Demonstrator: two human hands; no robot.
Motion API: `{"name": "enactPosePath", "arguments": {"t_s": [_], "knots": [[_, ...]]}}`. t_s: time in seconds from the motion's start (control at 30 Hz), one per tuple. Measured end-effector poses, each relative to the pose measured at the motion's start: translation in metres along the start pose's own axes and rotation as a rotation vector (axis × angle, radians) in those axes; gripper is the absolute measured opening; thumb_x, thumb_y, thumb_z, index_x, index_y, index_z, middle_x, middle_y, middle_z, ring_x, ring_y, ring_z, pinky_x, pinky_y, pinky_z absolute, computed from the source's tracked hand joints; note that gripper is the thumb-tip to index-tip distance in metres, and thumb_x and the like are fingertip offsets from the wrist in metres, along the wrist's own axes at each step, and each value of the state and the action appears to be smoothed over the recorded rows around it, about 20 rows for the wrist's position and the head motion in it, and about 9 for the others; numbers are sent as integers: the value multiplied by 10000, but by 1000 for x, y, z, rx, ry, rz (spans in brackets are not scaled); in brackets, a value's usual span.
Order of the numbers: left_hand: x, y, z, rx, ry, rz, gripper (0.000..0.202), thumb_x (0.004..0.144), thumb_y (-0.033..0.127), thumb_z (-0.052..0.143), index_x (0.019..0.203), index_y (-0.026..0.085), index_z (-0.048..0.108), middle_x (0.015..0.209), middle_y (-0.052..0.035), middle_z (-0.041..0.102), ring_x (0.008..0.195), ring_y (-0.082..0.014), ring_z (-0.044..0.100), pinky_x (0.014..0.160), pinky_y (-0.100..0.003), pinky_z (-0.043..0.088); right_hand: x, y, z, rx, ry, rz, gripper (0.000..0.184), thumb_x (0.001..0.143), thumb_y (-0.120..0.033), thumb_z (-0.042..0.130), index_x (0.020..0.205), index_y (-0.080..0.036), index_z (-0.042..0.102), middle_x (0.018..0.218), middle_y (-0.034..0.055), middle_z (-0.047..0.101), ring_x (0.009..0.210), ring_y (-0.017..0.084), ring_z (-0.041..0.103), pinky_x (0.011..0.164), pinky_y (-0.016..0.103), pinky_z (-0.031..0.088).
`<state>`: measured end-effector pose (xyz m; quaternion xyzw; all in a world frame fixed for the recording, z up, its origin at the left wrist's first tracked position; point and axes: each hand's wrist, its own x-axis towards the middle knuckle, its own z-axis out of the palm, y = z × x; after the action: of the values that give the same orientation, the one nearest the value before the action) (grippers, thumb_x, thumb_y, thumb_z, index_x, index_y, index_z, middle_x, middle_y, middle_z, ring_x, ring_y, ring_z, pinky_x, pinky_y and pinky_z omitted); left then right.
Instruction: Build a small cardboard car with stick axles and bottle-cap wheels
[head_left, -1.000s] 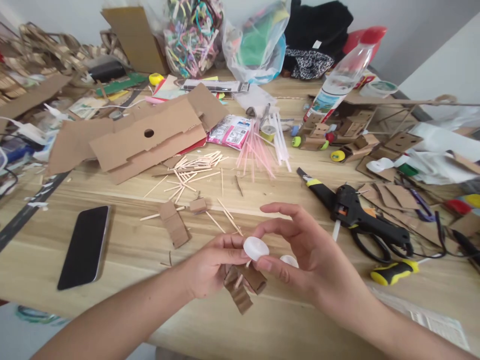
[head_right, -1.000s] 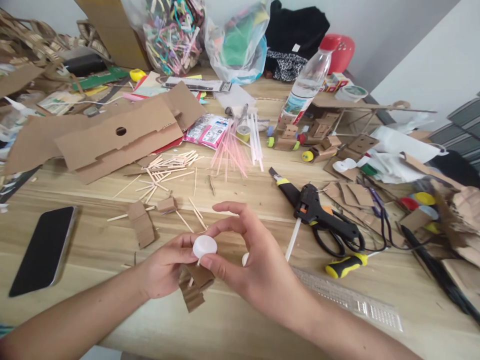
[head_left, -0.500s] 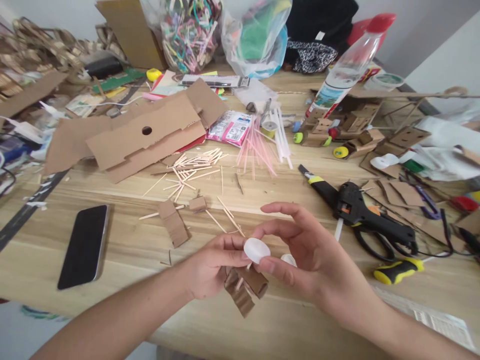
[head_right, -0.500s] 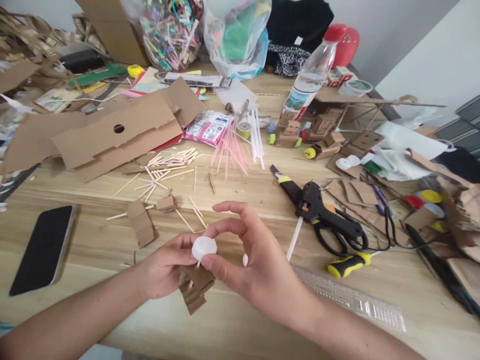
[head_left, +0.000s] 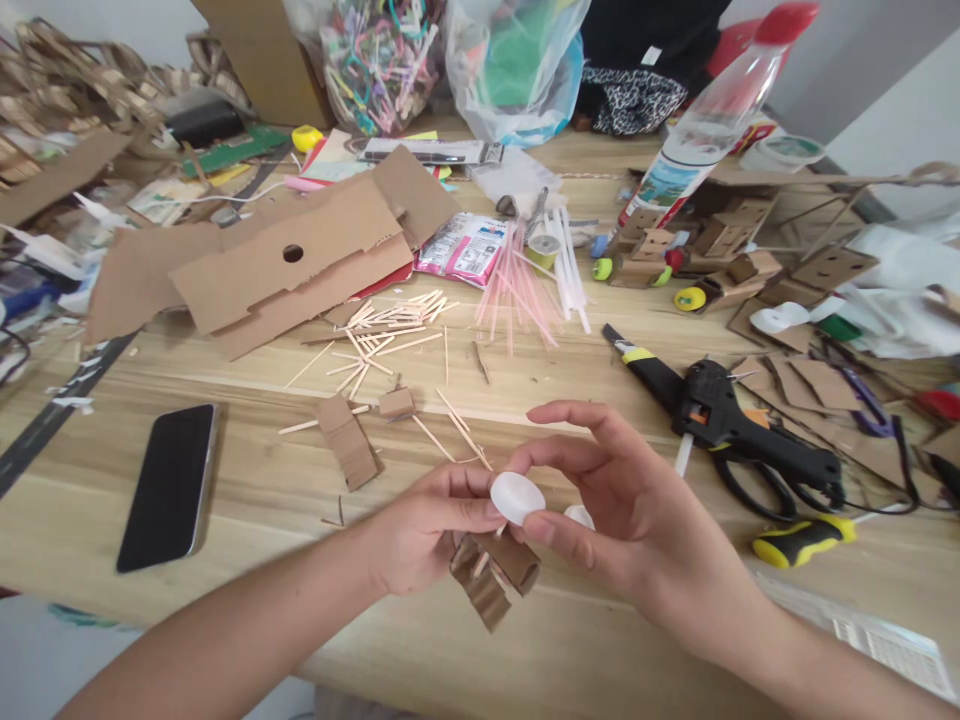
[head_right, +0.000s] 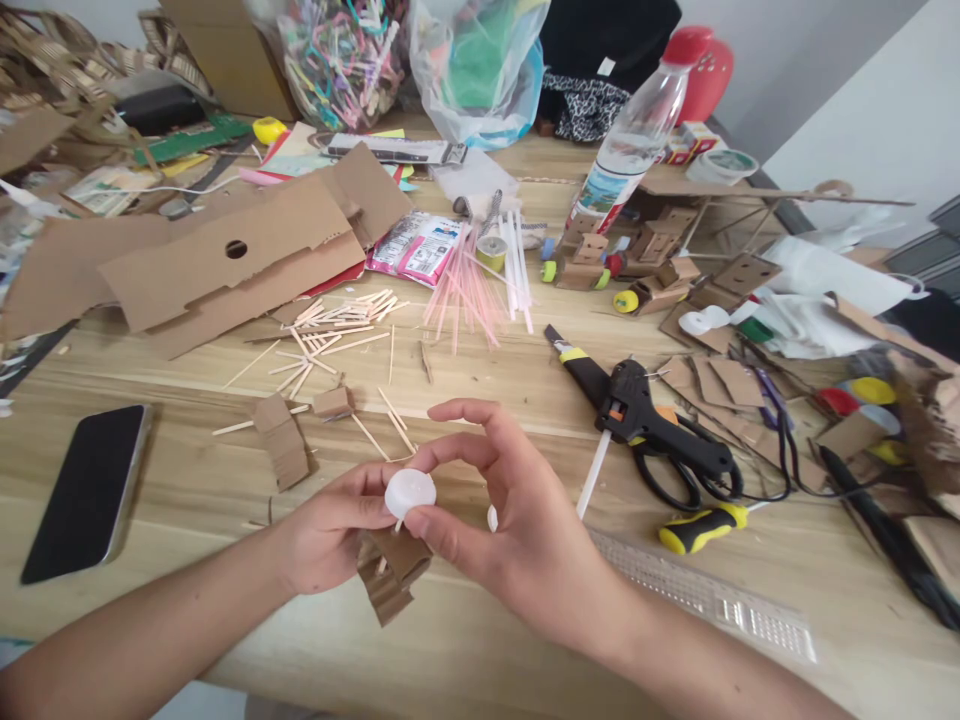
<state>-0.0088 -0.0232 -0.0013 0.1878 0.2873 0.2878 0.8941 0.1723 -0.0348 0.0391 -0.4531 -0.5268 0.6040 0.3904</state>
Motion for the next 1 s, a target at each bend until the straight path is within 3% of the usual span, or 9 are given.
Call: {"name": "enactPosePath", "arguments": {"t_s": [0.33, 0.53, 0.73, 1.0], "knots": [[-2, 3, 2, 1, 40, -46, 401, 460, 412, 1015, 642, 144, 778, 590, -4, 672, 537, -77, 539, 554, -200, 387, 3, 1, -2, 62, -58, 57, 593, 776, -514, 833, 1205, -283, 495, 927, 31, 716, 782, 179, 673, 666, 305, 572], [0, 0, 2, -40, 49, -47, 412, 441, 380, 1022, 662, 142, 769, 586, 6, 656, 529, -89, 544, 544, -210, 395, 1, -1, -3, -16, -65, 34, 568, 803, -488, 820, 1225, -298, 490, 975, 37, 728, 941, 216, 703, 765, 339, 578], [0, -1, 3, -43, 21, -33, 393, 468, 375, 1018, 678, 140, 783, 586, 6, 660, 530, -78, 555, 556, -200, 408, -2, 0, 0, 6, -40, 24, 539, 809, -480, 819, 1193, -296, 488, 959, 25, 729, 973, 222, 714, 856, 383, 586], [-3, 3, 4, -39, 28, -68, 366, 492, 359, 1010, 662, 132, 779, 588, -5, 671, 528, -91, 568, 547, -204, 396, -4, -1, 4, 107, -47, 51, 527, 813, -465, 822, 1162, -284, 471, 974, 33, 714, 860, 177, 714, 703, 311, 609]]}}
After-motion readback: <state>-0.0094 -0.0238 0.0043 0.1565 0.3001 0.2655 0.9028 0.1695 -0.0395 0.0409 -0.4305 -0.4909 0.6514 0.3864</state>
